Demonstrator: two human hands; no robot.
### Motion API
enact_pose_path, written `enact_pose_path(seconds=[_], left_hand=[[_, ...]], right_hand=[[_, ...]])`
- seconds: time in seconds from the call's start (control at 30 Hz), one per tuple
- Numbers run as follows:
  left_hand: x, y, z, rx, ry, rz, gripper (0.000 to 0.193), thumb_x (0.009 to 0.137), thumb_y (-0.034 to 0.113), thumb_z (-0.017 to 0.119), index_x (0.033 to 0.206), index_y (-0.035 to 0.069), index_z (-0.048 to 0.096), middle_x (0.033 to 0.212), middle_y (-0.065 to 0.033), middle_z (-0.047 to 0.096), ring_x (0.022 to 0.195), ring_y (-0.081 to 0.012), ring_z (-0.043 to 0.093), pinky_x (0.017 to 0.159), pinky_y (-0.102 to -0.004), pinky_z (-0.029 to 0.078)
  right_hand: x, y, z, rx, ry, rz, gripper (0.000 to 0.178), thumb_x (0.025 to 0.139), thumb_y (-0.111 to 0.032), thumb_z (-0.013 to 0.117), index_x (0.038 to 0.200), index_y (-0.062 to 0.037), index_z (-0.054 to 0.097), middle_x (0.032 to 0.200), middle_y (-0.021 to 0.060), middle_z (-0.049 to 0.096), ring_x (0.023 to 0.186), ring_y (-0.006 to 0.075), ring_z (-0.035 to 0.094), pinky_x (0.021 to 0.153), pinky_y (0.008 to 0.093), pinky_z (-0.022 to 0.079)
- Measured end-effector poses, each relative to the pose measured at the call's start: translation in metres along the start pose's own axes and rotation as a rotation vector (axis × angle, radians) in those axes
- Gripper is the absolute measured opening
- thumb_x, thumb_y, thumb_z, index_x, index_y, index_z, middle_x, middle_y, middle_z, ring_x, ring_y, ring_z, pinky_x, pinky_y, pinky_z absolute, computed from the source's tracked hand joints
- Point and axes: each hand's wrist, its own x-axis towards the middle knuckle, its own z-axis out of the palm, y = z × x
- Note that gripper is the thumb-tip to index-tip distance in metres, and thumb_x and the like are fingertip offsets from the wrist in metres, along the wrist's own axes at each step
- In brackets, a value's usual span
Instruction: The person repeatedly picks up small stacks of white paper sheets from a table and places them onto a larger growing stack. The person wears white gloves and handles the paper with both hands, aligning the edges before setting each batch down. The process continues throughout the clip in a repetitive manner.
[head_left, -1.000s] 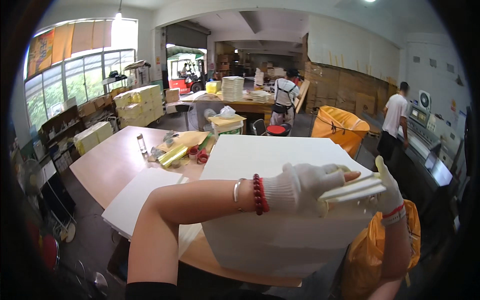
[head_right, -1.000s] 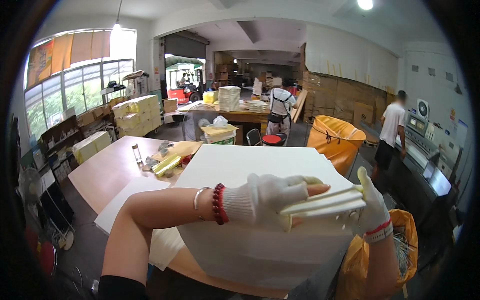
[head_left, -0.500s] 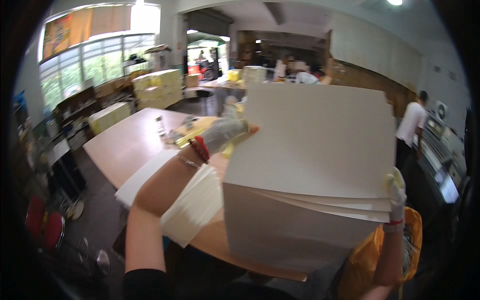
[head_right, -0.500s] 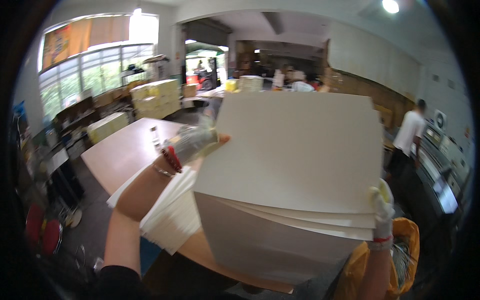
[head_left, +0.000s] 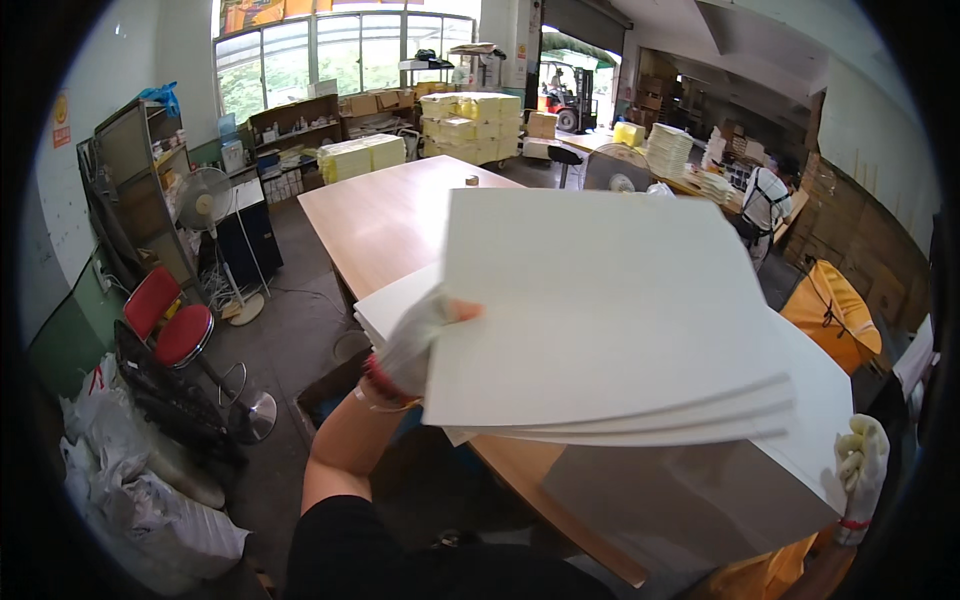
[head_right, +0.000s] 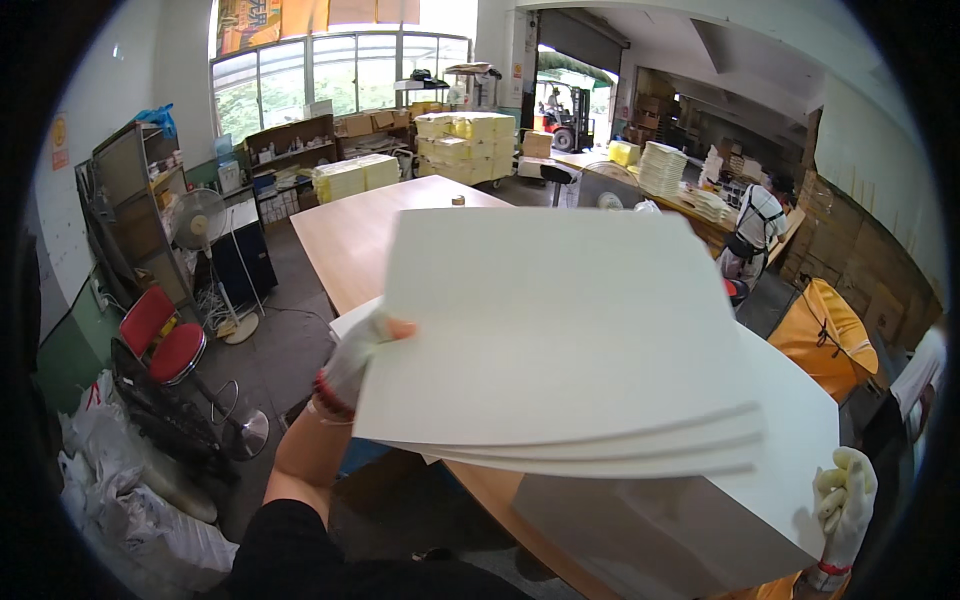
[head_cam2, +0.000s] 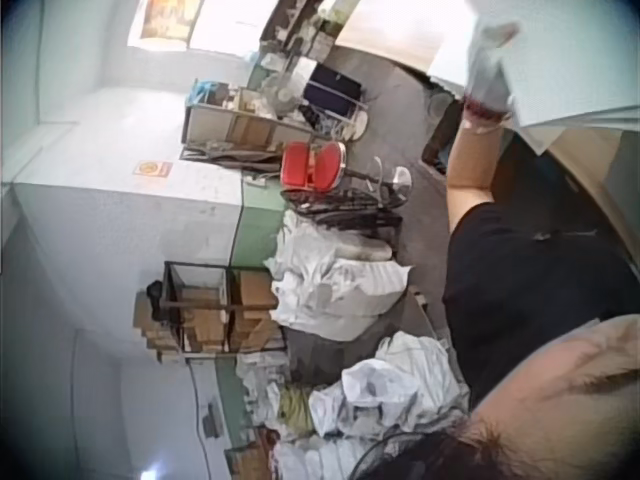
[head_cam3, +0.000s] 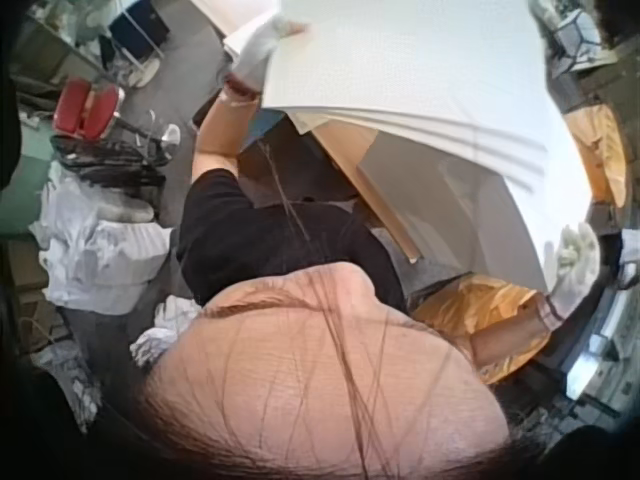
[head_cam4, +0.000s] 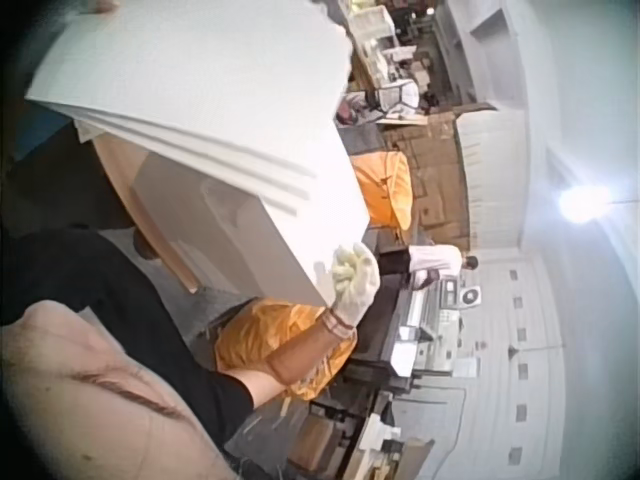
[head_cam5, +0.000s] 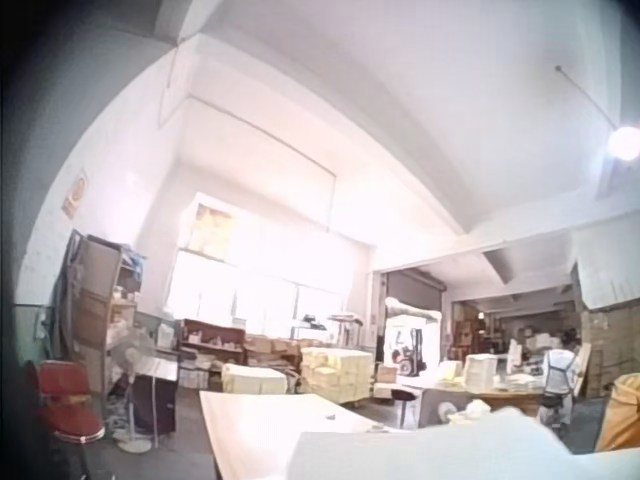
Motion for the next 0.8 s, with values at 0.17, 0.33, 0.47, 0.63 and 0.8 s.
enact_pose_path(seconds=[0.17, 0.33, 0.47, 0.63, 0.8], left_hand=[[-0.065, -0.046, -0.072, -0.41, 0.379, 0.019, 0.03, 0.095, 0.017, 0.052, 0.112, -0.007, 0.056, 0.106, -0.0143, 0.064, 0.093, -0.0218, 0.065, 0.08, -0.033, 0.056], [-0.061, -0.098, -0.107, -0.65, 0.709, -0.065, 0.031, 0.093, 0.01, 0.05, 0.12, -0.006, 0.05, 0.109, -0.0168, 0.061, 0.1, -0.0266, 0.062, 0.088, -0.0384, 0.052], [-0.074, -0.2, -0.151, -0.388, 0.918, -0.275, 0.034, 0.088, 0.004, 0.053, 0.121, -0.005, 0.049, 0.109, -0.0169, 0.06, 0.104, -0.0281, 0.06, 0.094, -0.0407, 0.049], [-0.067, -0.185, -0.145, -0.447, 0.883, -0.337, 0.026, 0.088, 0.007, 0.057, 0.109, -0.008, 0.055, 0.11, -0.015, 0.061, 0.097, -0.0275, 0.062, 0.091, -0.0368, 0.051], [-0.087, -0.206, -0.165, -0.322, 0.854, -0.115, 0.035, 0.091, 0.005, 0.055, 0.123, -0.004, 0.046, 0.112, -0.0125, 0.056, 0.101, -0.0241, 0.059, 0.086, -0.0385, 0.052]], right_hand=[[-0.001, 0.019, 0.006, -0.329, 0.178, -0.286, 0.034, 0.099, -0.034, 0.053, 0.109, -0.0017, 0.058, 0.07, 0.0013, 0.054, 0.042, -0.0009, 0.034, 0.035, 0.0136, 0.021], [0.001, 0.002, 0.004, -0.148, 0.135, -0.044, 0.031, 0.099, -0.033, 0.054, 0.107, -0.0036, 0.059, 0.07, -0.0003, 0.053, 0.042, -0.0018, 0.033, 0.035, 0.0129, 0.021], [0.0, -0.011, 0.01, 0.012, 0.114, 0.104, 0.03, 0.099, -0.032, 0.054, 0.106, -0.0034, 0.059, 0.068, -0.0011, 0.051, 0.043, -0.0015, 0.033, 0.036, 0.0126, 0.021], [-0.002, -0.02, 0.012, -0.073, 0.087, 0.092, 0.031, 0.1, -0.031, 0.052, 0.106, -0.0013, 0.058, 0.067, -0.0022, 0.051, 0.044, -0.001, 0.034, 0.036, 0.013, 0.023], [-0.002, -0.024, 0.016, -0.061, 0.121, 0.066, 0.028, 0.098, -0.033, 0.056, 0.105, -0.0069, 0.063, 0.07, -0.0044, 0.052, 0.047, -0.0017, 0.036, 0.039, 0.0133, 0.025]])
